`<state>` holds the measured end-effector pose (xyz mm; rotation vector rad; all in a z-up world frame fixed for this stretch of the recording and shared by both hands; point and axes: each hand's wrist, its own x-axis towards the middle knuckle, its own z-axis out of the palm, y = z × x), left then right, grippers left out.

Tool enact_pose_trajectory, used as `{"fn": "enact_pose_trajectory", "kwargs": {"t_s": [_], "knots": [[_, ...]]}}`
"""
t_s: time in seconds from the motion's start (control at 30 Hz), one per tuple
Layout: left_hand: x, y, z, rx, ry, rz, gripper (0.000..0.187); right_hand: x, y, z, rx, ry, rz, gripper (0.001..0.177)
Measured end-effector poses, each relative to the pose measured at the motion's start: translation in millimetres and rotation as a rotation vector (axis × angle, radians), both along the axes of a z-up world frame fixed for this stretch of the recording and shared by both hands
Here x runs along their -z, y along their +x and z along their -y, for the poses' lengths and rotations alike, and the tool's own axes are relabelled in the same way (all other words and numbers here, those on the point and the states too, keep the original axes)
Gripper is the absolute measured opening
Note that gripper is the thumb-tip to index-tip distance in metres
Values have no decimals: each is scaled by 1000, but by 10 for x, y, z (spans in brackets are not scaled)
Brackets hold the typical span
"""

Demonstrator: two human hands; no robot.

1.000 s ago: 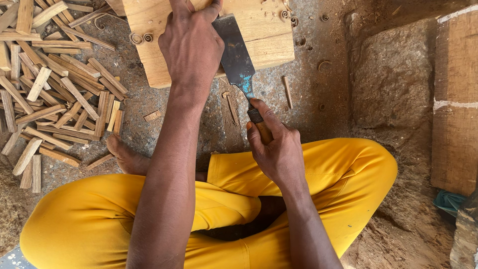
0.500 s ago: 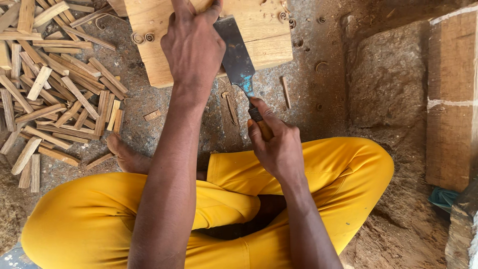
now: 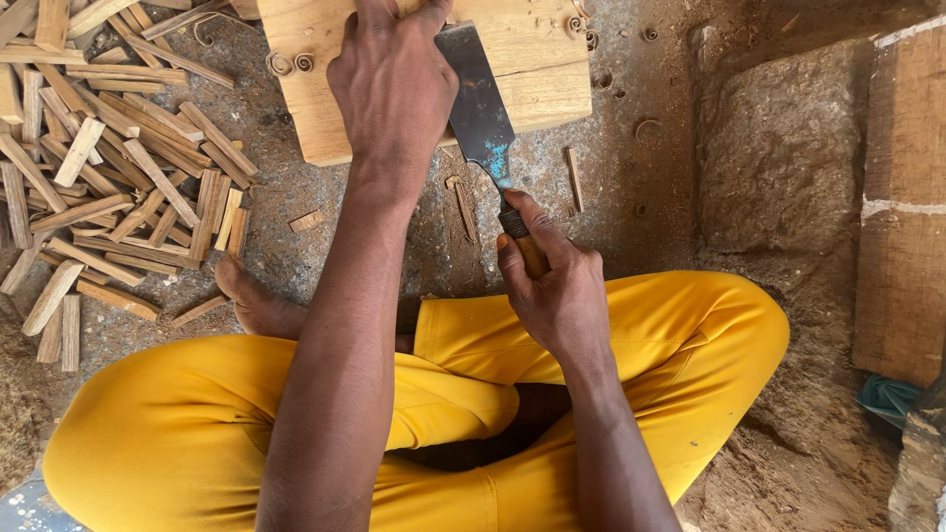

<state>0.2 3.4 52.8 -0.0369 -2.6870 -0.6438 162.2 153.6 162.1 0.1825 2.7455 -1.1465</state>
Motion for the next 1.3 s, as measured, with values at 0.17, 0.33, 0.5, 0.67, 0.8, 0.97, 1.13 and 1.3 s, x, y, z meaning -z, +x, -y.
{"fn": "enact_pose_trajectory", "kwargs": {"t_s": [0.17, 0.33, 0.5, 0.67, 0.8, 0.97, 1.13, 1.3], "knots": [[6, 6, 3, 7, -5, -7, 44, -17, -1, 4, 18, 15, 23, 43], [20, -7, -1, 6, 4, -13, 44, -21, -5, 8, 11, 15, -4, 43], [41, -9, 4, 2, -33, -28, 40, 2, 6, 7, 12, 3, -6, 43], [69, -8, 2, 7, -30, -59, 38, 15, -16, -28, 32, 22, 31, 43], [51, -6, -17, 2, -32, -41, 36, 34, -79, -132, 34, 87, 95, 42], [-173, 70, 31, 13, 103, 47, 50, 3, -114, -175, -3, -28, -52, 42], [-307, 360, 26, 120, 160, 229, 27, -41, -74, -130, 0, 58, -22, 41], [-280, 463, -91, 104, 16, 125, 42, -37, -45, 62, -16, 73, -80, 39]]}}
